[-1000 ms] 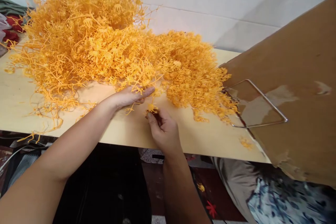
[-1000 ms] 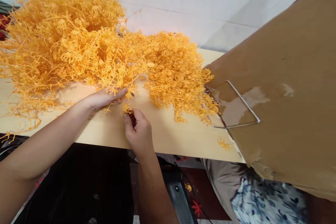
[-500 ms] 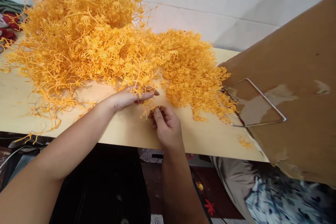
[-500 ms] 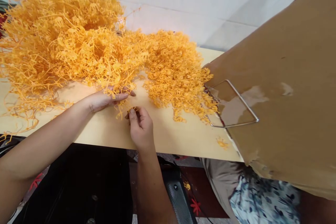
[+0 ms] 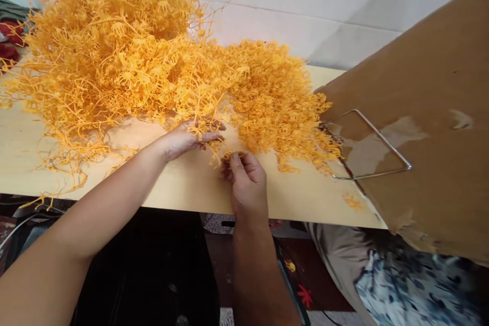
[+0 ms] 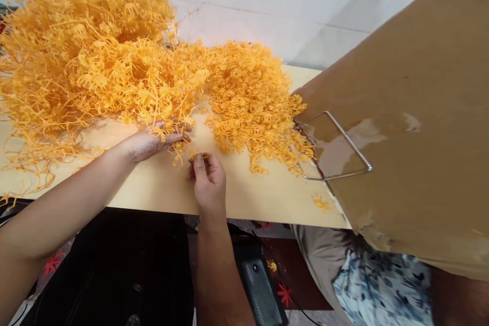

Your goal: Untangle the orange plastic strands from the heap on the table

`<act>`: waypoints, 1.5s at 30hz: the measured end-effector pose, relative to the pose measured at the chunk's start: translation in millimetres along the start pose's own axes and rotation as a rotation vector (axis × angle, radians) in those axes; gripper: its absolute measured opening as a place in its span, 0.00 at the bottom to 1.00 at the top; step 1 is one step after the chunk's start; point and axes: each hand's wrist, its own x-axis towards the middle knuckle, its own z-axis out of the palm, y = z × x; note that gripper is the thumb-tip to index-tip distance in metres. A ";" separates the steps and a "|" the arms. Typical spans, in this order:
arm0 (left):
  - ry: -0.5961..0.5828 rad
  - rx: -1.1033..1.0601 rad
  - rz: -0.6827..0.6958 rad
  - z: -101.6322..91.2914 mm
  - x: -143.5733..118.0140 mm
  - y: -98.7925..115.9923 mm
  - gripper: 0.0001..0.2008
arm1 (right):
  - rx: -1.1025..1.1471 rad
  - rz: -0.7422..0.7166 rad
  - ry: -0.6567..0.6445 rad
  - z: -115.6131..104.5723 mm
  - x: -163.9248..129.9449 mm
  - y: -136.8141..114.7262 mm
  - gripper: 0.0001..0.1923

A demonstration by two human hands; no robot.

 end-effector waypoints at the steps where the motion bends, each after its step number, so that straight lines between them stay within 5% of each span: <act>1: 0.002 -0.010 -0.002 0.2 0.6 -0.1 0.14 | -0.006 -0.005 -0.006 -0.1 -0.6 0.3 0.14; 16: 0.253 0.110 0.052 16.3 7.7 -9.0 0.10 | -0.314 -0.221 -0.246 -9.9 -31.9 -4.3 0.10; 18: 0.412 0.134 0.047 13.7 11.3 -9.5 0.09 | -0.324 -0.273 -0.384 -7.3 -45.6 -12.5 0.10; 20: 0.537 0.141 0.047 9.2 13.9 -7.8 0.08 | -0.340 -0.317 -0.660 -1.7 -60.6 -22.6 0.08; 22: 0.491 0.130 0.027 5.2 13.1 -4.2 0.08 | -0.355 -0.313 -0.860 3.5 -69.1 -30.0 0.06; 24: 0.344 0.105 0.011 2.9 9.2 -0.8 0.10 | -0.316 -0.213 -0.805 4.3 -65.7 -32.1 0.04; 26: 0.229 0.075 0.007 1.7 4.4 0.9 0.12 | -0.185 -0.069 -0.564 0.4 -51.3 -29.8 0.04; 29: 0.168 0.046 0.026 0.2 0.6 0.4 0.15 | 0.009 0.078 -0.224 -6.4 -24.8 -23.5 0.05; 31: 0.158 0.042 0.022 -0.6 0.4 0.0 0.15 | 0.060 0.127 -0.132 -6.5 -13.5 -19.6 0.08; 39: 0.113 -0.068 -0.039 2.2 1.1 1.5 0.13 | 0.076 0.221 -0.245 8.4 -1.1 -17.0 0.13; 45: 0.064 -0.101 -0.013 3.0 4.7 -1.8 0.13 | 0.022 0.235 -0.454 11.8 10.3 -24.2 0.17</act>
